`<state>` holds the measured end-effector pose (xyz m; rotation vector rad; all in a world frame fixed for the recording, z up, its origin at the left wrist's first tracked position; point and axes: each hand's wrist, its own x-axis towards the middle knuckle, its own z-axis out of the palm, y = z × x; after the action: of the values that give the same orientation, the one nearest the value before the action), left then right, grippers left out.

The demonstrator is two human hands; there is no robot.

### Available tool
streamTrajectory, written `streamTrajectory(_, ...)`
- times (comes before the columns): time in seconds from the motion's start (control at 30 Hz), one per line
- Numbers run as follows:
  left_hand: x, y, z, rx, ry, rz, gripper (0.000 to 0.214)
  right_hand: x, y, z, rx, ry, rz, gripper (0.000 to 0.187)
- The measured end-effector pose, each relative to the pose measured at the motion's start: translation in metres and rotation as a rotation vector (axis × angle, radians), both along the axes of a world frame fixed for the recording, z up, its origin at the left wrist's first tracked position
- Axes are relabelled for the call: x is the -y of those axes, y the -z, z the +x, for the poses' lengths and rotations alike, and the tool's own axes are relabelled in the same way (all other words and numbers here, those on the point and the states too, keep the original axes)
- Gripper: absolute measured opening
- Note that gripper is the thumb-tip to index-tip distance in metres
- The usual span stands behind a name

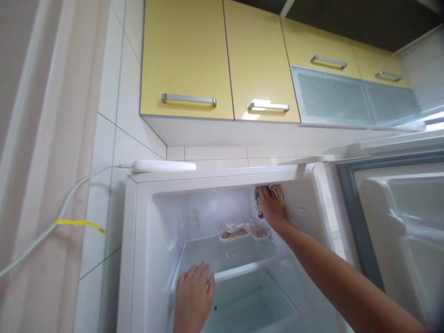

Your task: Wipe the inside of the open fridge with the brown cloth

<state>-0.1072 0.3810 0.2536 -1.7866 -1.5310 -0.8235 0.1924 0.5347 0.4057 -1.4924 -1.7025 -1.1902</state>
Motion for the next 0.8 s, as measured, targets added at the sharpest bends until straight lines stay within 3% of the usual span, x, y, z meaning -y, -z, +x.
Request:
streamTrajectory(0.3, -0.025, 0.020, -0.019, -0.150, 0.009, 0.140, 0.032, -0.088, 0.008, -0.020, -0.069, -0.069, -0.007, 0.040)
streamTrajectory(0.5, -0.037, 0.030, -0.033, -0.178, 0.022, 0.096, 0.034, -0.138, 0.008, -0.029, -0.084, -0.147, -0.078, 0.037)
streamTrajectory(0.63, -0.039, 0.033, -0.036, -0.209, 0.000, 0.089, 0.034, -0.148, 0.012, -0.033, -0.129, -0.245, -0.158, 0.034)
streamTrajectory(0.8, -0.027, 0.023, -0.023, -0.236, -0.009, 0.200, 0.031, -0.130, 0.021, -0.028, -0.309, -0.406, -0.322, 0.030)
